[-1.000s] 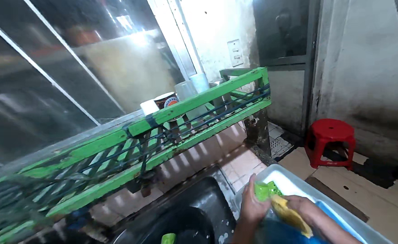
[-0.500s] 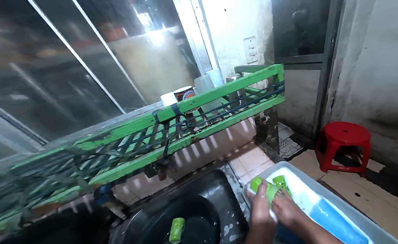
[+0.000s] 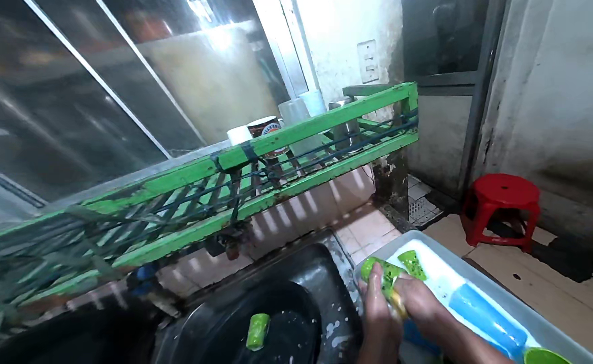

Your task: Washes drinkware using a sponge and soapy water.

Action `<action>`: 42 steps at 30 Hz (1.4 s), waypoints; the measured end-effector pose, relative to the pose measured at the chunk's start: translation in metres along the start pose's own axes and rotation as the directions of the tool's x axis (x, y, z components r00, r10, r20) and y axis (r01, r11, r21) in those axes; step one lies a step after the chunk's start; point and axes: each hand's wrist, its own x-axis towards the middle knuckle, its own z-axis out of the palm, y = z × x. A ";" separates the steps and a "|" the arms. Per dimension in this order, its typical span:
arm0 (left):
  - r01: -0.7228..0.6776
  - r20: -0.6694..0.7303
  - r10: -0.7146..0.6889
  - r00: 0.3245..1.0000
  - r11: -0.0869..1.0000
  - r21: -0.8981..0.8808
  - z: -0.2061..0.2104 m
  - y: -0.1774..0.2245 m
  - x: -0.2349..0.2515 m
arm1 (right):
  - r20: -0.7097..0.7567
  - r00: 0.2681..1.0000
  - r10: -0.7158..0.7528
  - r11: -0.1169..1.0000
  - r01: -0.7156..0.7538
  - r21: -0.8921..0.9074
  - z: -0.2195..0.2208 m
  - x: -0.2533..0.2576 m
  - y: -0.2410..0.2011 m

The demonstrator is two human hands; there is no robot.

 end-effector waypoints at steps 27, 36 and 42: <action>-0.413 0.409 0.073 0.910 0.052 0.909 -0.010 0.042 -0.020 | -0.070 0.858 -0.509 0.770 0.417 -0.482 -0.012 -0.022 -0.012; -0.359 0.329 0.239 0.913 0.092 0.929 -0.038 0.072 0.011 | 0.068 0.806 -0.588 0.688 0.543 -0.482 -0.004 -0.024 -0.005; 0.058 -0.036 0.115 0.993 -0.199 0.978 -0.177 0.103 0.052 | 0.054 0.996 0.068 0.676 -0.006 -0.737 -0.078 -0.008 0.030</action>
